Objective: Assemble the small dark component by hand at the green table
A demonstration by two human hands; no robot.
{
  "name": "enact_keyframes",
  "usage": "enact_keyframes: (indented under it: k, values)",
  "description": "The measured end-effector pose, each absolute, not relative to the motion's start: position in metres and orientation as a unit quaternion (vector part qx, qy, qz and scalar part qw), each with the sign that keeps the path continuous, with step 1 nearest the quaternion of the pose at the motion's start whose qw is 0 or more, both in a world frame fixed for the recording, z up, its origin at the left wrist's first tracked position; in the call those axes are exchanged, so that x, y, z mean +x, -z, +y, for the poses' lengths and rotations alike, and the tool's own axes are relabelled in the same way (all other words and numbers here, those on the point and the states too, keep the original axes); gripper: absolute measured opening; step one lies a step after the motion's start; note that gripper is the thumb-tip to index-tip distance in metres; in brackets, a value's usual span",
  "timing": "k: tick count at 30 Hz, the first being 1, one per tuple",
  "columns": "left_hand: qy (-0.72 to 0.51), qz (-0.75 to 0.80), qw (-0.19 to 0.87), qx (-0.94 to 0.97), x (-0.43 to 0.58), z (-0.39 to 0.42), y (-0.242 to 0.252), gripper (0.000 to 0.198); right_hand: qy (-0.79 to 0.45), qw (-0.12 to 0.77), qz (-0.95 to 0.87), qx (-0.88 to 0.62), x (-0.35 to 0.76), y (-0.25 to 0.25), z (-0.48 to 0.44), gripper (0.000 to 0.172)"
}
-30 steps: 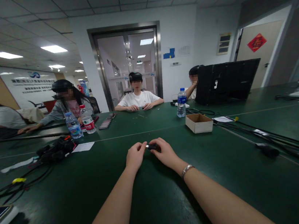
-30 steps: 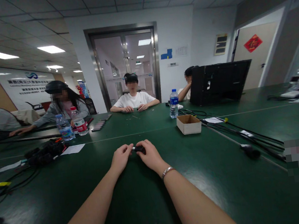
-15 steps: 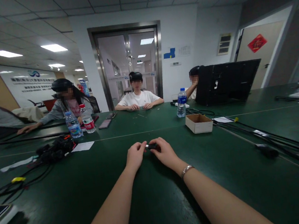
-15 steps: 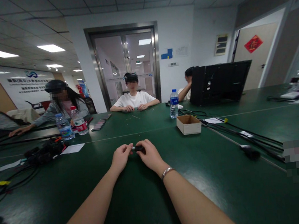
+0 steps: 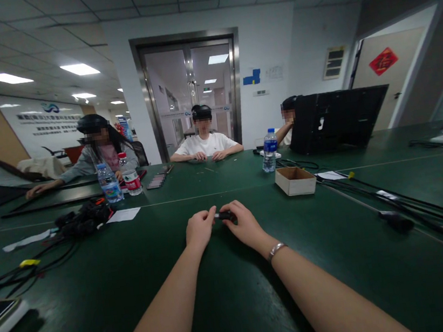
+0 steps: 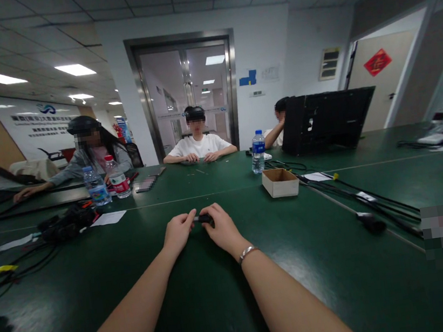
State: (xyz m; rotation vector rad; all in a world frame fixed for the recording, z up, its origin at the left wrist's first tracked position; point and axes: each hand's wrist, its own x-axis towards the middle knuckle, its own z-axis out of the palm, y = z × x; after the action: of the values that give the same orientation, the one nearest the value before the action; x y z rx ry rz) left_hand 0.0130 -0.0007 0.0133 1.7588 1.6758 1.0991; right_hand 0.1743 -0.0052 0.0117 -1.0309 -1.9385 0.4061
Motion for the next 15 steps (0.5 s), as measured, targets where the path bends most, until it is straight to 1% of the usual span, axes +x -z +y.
enact_keyframes:
  k: [10, 15]
  values:
    - [-0.42, 0.598, 0.225, 0.645, 0.0129, 0.0014, -0.0119, 0.051, -0.165, 0.447, -0.773, -0.418, 0.1749, -0.0091, -0.0032, 0.026]
    - [-0.453, 0.555, 0.273, 0.642, 0.0119, 0.0039, -0.0114, 0.04, -0.162, 0.445, -0.769, -0.43, 0.176, -0.0094, -0.0032, 0.025]
